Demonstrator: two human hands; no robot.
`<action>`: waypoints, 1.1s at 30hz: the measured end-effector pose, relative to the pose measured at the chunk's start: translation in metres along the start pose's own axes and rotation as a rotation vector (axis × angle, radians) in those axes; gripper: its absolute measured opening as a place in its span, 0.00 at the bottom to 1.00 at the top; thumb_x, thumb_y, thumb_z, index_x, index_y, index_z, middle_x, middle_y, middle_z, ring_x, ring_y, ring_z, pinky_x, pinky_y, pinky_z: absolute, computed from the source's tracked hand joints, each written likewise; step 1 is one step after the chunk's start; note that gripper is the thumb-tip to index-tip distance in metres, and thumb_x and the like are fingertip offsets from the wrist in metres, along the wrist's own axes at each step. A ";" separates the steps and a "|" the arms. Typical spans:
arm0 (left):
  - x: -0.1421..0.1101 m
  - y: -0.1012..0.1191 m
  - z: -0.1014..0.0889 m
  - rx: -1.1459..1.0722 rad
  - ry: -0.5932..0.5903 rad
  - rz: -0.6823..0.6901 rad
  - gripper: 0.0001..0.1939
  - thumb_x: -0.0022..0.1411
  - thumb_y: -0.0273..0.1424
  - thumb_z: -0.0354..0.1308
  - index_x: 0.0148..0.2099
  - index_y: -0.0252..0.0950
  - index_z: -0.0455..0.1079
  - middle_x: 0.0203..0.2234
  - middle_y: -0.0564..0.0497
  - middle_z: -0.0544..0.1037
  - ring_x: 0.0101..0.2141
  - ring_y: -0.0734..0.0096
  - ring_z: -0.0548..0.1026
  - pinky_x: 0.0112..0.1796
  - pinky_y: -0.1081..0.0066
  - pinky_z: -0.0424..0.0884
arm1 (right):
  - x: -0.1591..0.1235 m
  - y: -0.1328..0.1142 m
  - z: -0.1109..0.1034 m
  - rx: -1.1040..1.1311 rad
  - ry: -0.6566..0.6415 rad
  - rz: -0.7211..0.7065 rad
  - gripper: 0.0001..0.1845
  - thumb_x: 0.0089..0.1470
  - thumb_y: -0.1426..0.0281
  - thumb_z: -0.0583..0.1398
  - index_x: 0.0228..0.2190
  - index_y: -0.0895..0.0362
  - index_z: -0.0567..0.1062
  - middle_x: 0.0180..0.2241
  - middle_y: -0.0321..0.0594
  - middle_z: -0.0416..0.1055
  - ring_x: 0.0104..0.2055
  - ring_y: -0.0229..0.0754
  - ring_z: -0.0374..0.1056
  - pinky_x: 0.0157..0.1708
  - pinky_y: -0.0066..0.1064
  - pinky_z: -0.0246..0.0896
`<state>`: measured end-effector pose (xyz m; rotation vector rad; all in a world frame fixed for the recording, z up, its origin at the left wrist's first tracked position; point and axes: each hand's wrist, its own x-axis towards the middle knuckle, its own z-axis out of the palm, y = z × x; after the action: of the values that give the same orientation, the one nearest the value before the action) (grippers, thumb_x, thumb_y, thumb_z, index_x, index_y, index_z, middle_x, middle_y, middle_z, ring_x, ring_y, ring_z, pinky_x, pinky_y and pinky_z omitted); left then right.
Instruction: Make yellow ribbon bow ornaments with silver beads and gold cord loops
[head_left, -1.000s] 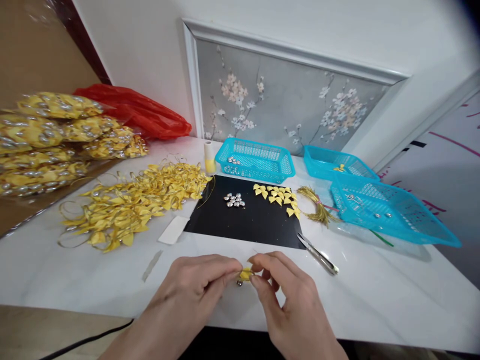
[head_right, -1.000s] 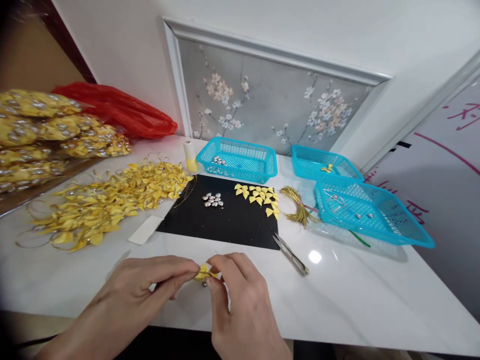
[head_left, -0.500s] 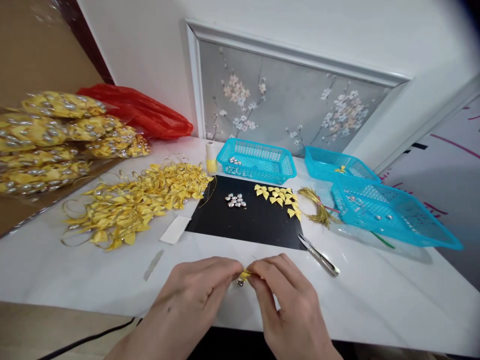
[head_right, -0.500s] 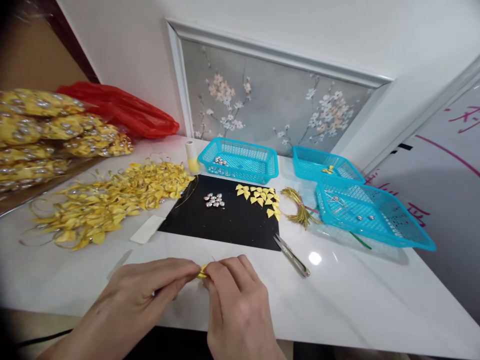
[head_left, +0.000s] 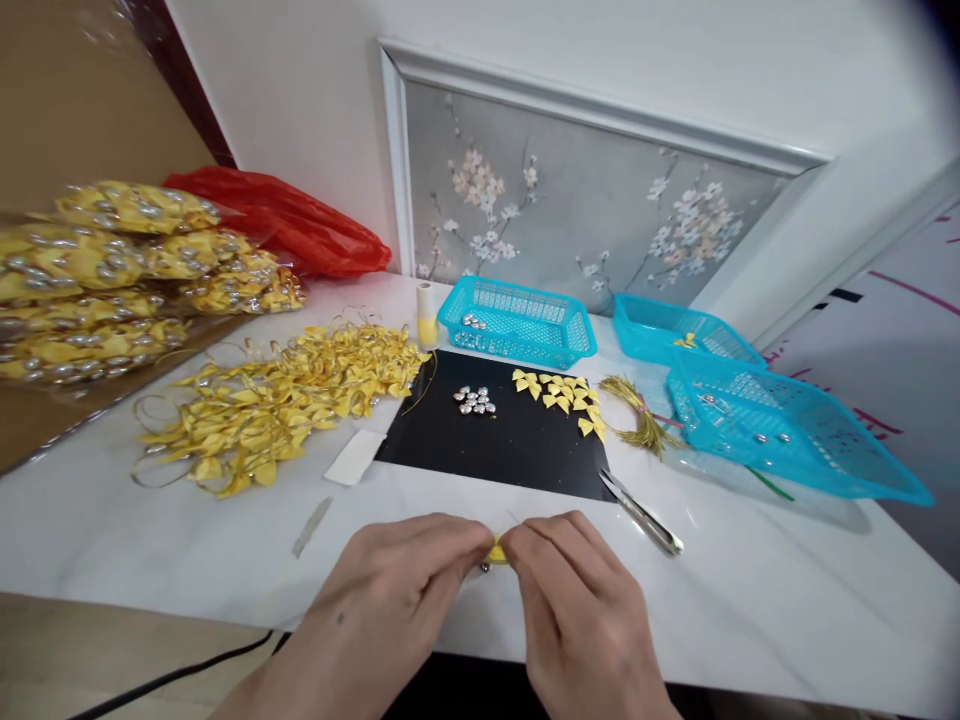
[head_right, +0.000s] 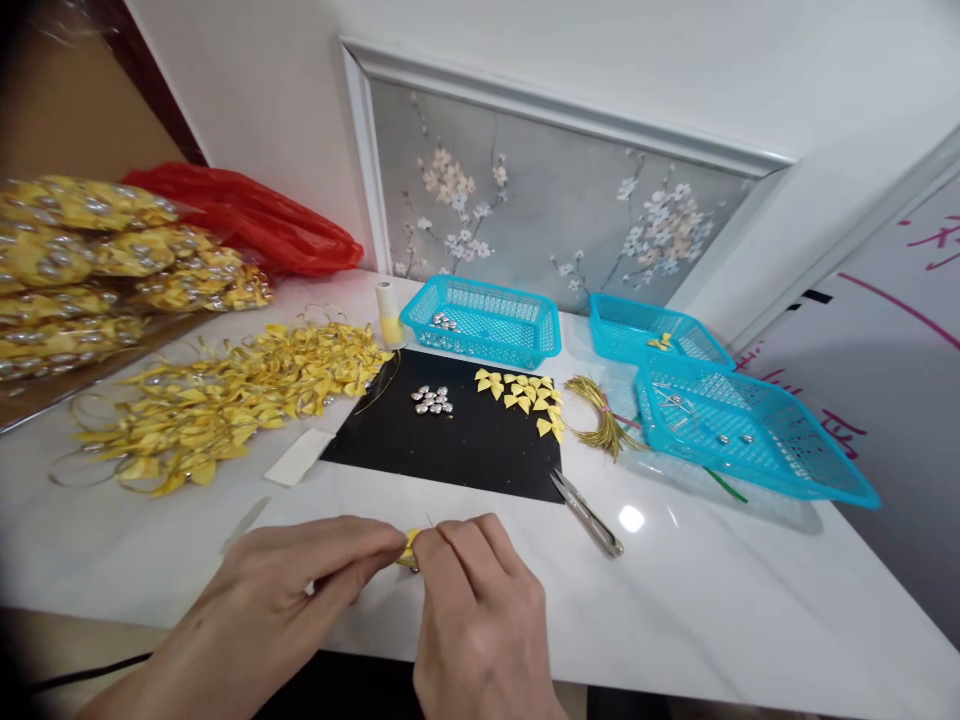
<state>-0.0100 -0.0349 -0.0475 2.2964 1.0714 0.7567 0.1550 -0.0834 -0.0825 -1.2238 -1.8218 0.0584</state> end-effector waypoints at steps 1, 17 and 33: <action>0.002 0.000 -0.001 -0.032 -0.012 -0.042 0.13 0.63 0.28 0.53 0.35 0.43 0.79 0.30 0.55 0.86 0.30 0.68 0.82 0.32 0.74 0.77 | 0.000 0.001 -0.001 0.003 0.002 0.009 0.16 0.56 0.87 0.52 0.37 0.59 0.73 0.30 0.42 0.71 0.32 0.42 0.63 0.31 0.33 0.64; 0.014 -0.016 0.033 0.102 -0.161 -0.238 0.10 0.60 0.26 0.49 0.27 0.40 0.67 0.31 0.52 0.74 0.32 0.65 0.75 0.36 0.67 0.70 | -0.026 0.022 -0.005 0.198 0.012 0.379 0.11 0.64 0.73 0.53 0.30 0.55 0.71 0.27 0.35 0.70 0.28 0.36 0.67 0.28 0.25 0.62; 0.005 0.012 0.010 -0.086 0.036 0.108 0.15 0.63 0.18 0.50 0.41 0.42 0.73 0.33 0.57 0.81 0.33 0.74 0.79 0.36 0.79 0.74 | -0.013 -0.015 -0.014 -0.014 0.155 0.111 0.12 0.57 0.84 0.53 0.35 0.58 0.71 0.28 0.41 0.69 0.29 0.41 0.61 0.27 0.33 0.58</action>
<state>0.0054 -0.0398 -0.0464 2.2898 0.9180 0.8728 0.1554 -0.1066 -0.0757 -1.3017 -1.6229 0.0128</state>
